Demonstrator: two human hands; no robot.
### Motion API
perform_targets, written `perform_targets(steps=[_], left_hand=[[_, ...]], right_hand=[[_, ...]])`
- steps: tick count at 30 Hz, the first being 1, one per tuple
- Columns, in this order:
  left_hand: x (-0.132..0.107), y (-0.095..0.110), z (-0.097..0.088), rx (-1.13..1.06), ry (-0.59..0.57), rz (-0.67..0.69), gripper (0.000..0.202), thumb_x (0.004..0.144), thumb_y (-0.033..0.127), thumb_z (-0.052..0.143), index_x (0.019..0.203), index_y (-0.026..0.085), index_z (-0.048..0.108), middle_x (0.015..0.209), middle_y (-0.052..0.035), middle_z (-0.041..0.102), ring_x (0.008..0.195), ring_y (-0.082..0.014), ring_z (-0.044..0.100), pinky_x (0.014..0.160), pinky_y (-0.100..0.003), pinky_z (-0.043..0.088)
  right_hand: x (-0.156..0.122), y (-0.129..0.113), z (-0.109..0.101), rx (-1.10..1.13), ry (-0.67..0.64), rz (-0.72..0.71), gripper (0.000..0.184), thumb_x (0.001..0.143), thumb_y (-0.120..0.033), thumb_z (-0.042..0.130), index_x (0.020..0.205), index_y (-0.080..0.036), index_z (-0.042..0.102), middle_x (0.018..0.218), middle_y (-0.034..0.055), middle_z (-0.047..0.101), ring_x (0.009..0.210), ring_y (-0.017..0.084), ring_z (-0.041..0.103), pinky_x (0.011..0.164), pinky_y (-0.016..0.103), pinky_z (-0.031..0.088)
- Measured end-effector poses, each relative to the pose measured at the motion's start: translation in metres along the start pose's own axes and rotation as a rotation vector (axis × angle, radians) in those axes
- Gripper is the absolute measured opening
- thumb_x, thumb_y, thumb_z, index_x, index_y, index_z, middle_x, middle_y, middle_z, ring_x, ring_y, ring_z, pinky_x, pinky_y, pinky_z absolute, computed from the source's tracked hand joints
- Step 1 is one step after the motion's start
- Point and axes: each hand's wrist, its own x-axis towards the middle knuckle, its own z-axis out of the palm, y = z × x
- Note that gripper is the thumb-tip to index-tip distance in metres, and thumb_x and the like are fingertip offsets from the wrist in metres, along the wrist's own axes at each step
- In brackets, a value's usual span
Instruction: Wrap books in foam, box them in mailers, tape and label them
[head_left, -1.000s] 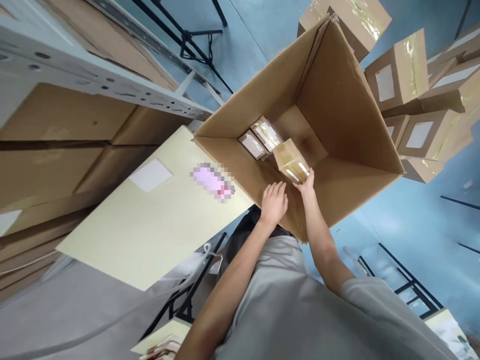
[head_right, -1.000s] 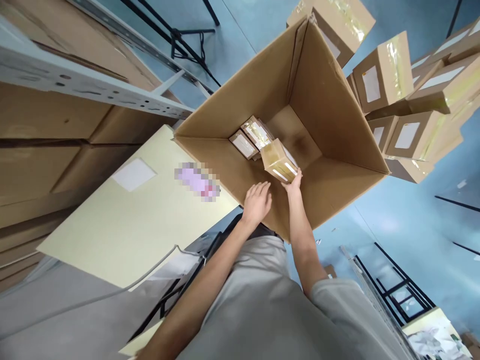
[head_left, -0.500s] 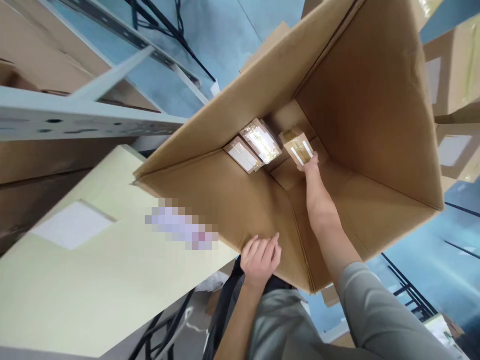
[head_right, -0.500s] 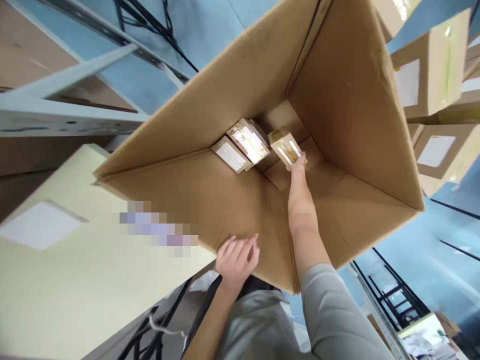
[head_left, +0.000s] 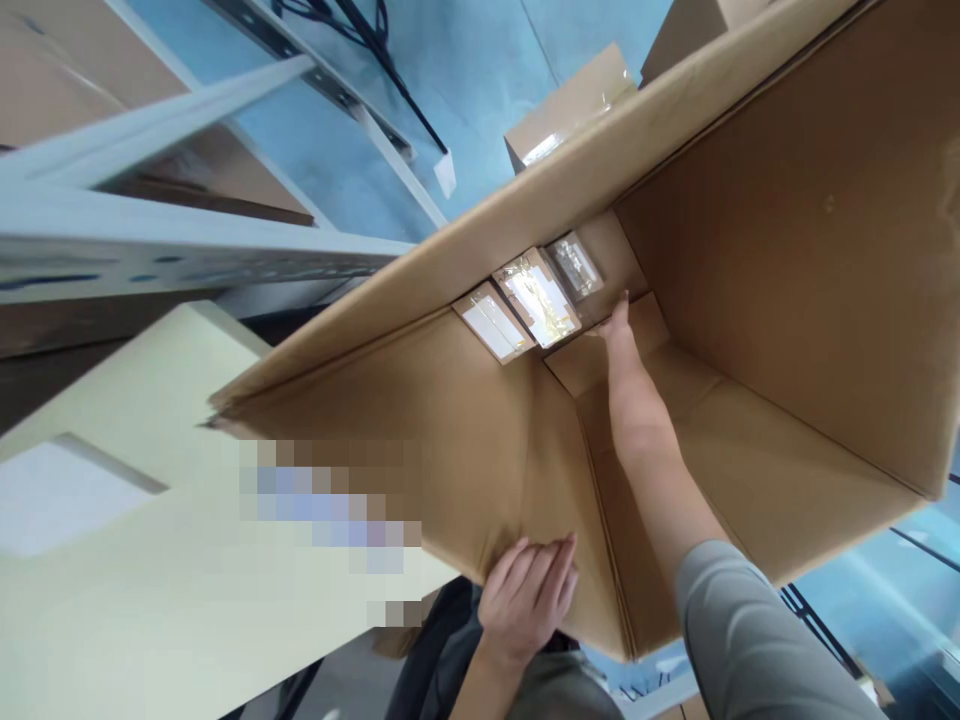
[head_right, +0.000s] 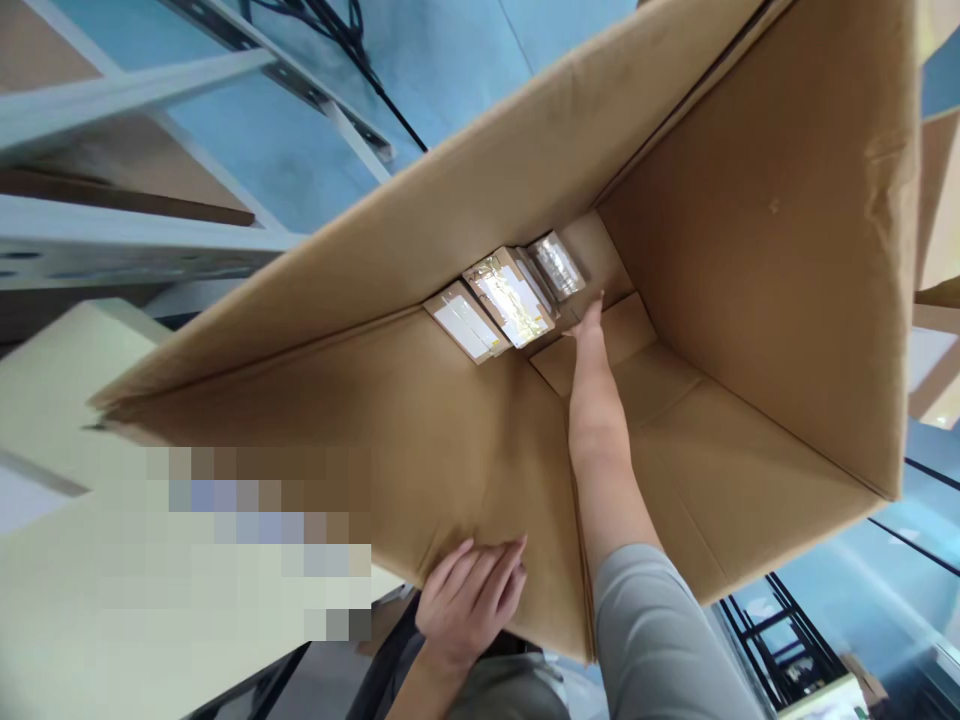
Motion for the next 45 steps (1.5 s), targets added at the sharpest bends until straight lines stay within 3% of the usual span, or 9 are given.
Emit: perform_targets(steps=[4, 8, 13, 16, 19, 24, 29, 37, 45], left_hand=[[0.003, 0.0, 0.004, 0.016, 0.03, 0.051, 0.024, 0.101, 0.005, 0.068, 0.118, 0.017, 0.079, 0.085, -0.0003, 0.081, 0.076, -0.018, 0.072, 0.103, -0.037, 0.054], [0.002, -0.001, 0.018, 0.065, 0.102, 0.067, 0.021, 0.102, 0.008, 0.069, 0.115, 0.019, 0.081, 0.083, -0.0024, 0.077, 0.081, -0.0224, 0.072, 0.104, -0.041, 0.056], [0.01, 0.0, 0.026, -0.094, -0.036, 0.017, 0.026, 0.103, 0.01, 0.065, 0.117, 0.02, 0.084, 0.095, -0.0092, 0.08, 0.094, -0.0287, 0.076, 0.104, -0.048, 0.061], [0.008, 0.001, -0.001, -0.247, -0.016, -0.002, 0.046, 0.096, -0.002, 0.059, 0.127, 0.023, 0.083, 0.119, -0.0101, 0.083, 0.11, -0.0279, 0.078, 0.107, -0.047, 0.063], [-0.016, -0.009, -0.055, -0.345, 0.174, -0.027, 0.069, 0.084, -0.012, 0.049, 0.133, 0.024, 0.081, 0.136, -0.0096, 0.08, 0.128, -0.0267, 0.074, 0.115, -0.047, 0.063], [-0.112, -0.047, -0.158, -0.439, 0.607, -0.148, 0.067, 0.086, -0.011, 0.047, 0.132, 0.024, 0.08, 0.137, -0.0096, 0.078, 0.132, -0.0248, 0.073, 0.117, -0.046, 0.065], [-0.245, -0.082, -0.223, -0.517, 0.93, -0.258, 0.049, 0.096, 0.0, 0.055, 0.131, 0.024, 0.08, 0.135, -0.0083, 0.078, 0.123, -0.0198, 0.077, 0.1, -0.035, 0.073], [-0.442, -0.124, -0.27, -0.556, 1.405, -0.478, 0.053, 0.088, -0.002, 0.054, 0.125, 0.022, 0.083, 0.13, -0.0085, 0.079, 0.113, -0.0175, 0.081, 0.097, -0.033, 0.074], [-0.619, -0.14, -0.284, -0.45, 1.915, -0.711, 0.055, 0.085, -0.001, 0.056, 0.128, 0.021, 0.081, 0.135, -0.01, 0.078, 0.12, -0.021, 0.081, 0.102, -0.038, 0.073]], right_hand=[[-0.072, 0.008, -0.024, -0.062, 0.06, 0.026, 0.089, 0.11, -0.079, 0.056, 0.176, -0.021, 0.046, 0.176, 0.0242, 0.052, 0.173, 0.04, 0.04, 0.13, 0.082, 0.034], [-0.163, 0.014, -0.061, -0.063, 0.043, 0.055, 0.092, 0.11, -0.075, 0.057, 0.18, -0.02, 0.036, 0.18, 0.0269, 0.046, 0.174, 0.04, 0.04, 0.125, 0.08, 0.043], [-0.288, 0.025, -0.096, 0.039, -0.17, 0.019, 0.095, 0.109, -0.079, 0.054, 0.181, -0.022, 0.031, 0.186, 0.028, 0.035, 0.179, 0.039, 0.03, 0.125, 0.083, 0.04], [-0.37, 0.043, -0.113, 0.077, -0.4, -0.055, 0.095, 0.109, -0.083, 0.048, 0.178, -0.019, 0.035, 0.185, 0.0277, 0.038, 0.178, 0.039, 0.033, 0.131, 0.078, 0.039], [-0.45, 0.074, -0.131, 0.07, -0.657, -0.181, 0.087, 0.11, -0.082, 0.048, 0.169, -0.019, 0.05, 0.181, 0.0235, 0.049, 0.172, 0.036, 0.046, 0.135, 0.071, 0.04], [-0.56, 0.161, -0.15, -0.051, -0.991, -0.318, 0.074, 0.109, -0.082, 0.049, 0.152, -0.025, 0.068, 0.175, 0.0143, 0.06, 0.169, 0.031, 0.051, 0.141, 0.07, 0.034], [-0.629, 0.283, -0.134, -0.273, -1.14, -0.265, 0.074, 0.104, -0.084, 0.056, 0.143, -0.024, 0.076, 0.171, 0.0135, 0.064, 0.171, 0.033, 0.047, 0.143, 0.068, 0.031], [-0.714, 0.492, -0.059, -0.84, -1.374, -0.087, 0.069, 0.099, -0.087, 0.061, 0.135, -0.032, 0.081, 0.167, 0.0094, 0.068, 0.17, 0.033, 0.049, 0.14, 0.068, 0.039], [-0.783, 0.67, -0.029, -1.366, -1.485, 0.09, 0.071, 0.094, -0.088, 0.064, 0.133, -0.032, 0.082, 0.159, 0.0125, 0.073, 0.169, 0.035, 0.049, 0.141, 0.072, 0.032]])
